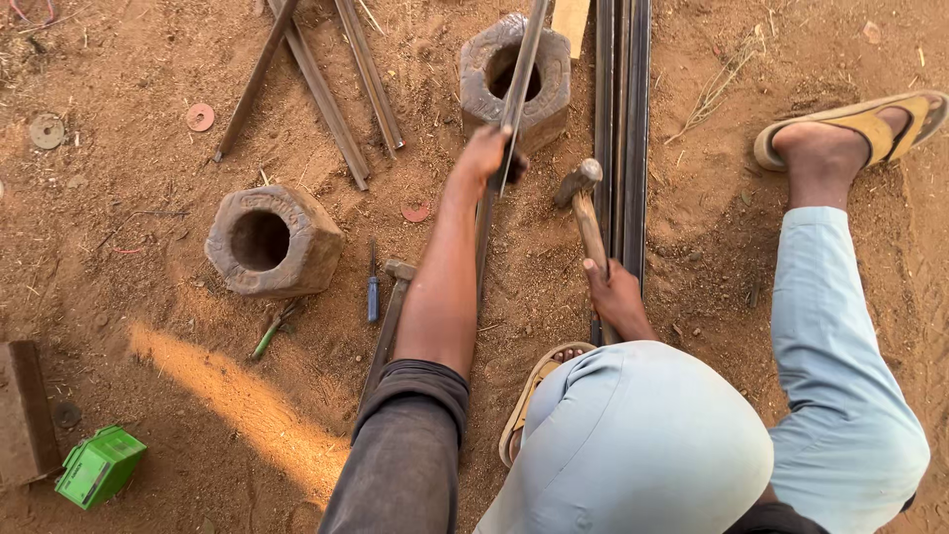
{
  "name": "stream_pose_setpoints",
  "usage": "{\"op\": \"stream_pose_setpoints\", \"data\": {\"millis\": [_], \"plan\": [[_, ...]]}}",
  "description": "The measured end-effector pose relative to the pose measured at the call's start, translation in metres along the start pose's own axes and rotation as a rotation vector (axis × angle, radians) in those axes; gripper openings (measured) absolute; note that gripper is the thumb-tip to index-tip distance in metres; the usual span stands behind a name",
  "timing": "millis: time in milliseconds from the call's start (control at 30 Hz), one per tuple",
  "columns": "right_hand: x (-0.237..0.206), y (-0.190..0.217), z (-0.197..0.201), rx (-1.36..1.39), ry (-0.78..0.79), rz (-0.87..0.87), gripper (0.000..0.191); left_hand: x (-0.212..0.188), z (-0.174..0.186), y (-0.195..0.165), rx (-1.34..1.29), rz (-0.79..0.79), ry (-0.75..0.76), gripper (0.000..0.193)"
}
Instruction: The person sits on the dirt ground and straightens long metal bars by hand, holding each bar against a hexagonal stone block and hammering it to bend it into shape. They work through several bars one at a time, repositioning each bar and swapping between hammer and bar as they go.
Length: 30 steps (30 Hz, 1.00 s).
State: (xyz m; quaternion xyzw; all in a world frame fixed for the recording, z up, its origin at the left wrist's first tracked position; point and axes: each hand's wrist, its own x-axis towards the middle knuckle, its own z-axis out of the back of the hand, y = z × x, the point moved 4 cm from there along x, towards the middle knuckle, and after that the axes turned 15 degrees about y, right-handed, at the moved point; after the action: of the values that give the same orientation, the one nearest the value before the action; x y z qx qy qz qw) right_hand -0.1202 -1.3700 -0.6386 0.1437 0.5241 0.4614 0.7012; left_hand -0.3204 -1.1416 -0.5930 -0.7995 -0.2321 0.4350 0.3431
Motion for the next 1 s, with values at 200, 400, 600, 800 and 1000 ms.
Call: {"op": "stream_pose_setpoints", "data": {"millis": [200,400,600,800,1000], "plan": [[-0.042,0.027,0.009,0.188,0.059,0.017,0.035,0.026,0.007,0.056,-0.072,0.125,0.008,0.029],[-0.041,0.098,0.071,0.032,-0.157,0.211,0.021,0.049,0.008,0.075,-0.067,0.025,-0.09,0.03],[0.037,0.176,0.089,0.141,-0.28,1.067,0.025,0.05,0.002,0.098,0.046,0.059,-0.321,0.04],[0.057,0.19,0.08,0.087,0.053,0.335,0.029,0.032,-0.004,0.102,-0.059,0.043,-0.258,0.03],[0.038,0.206,0.133,0.187,-0.038,0.749,0.035,0.0,-0.01,0.111,-0.02,0.12,-0.303,0.036]]}}
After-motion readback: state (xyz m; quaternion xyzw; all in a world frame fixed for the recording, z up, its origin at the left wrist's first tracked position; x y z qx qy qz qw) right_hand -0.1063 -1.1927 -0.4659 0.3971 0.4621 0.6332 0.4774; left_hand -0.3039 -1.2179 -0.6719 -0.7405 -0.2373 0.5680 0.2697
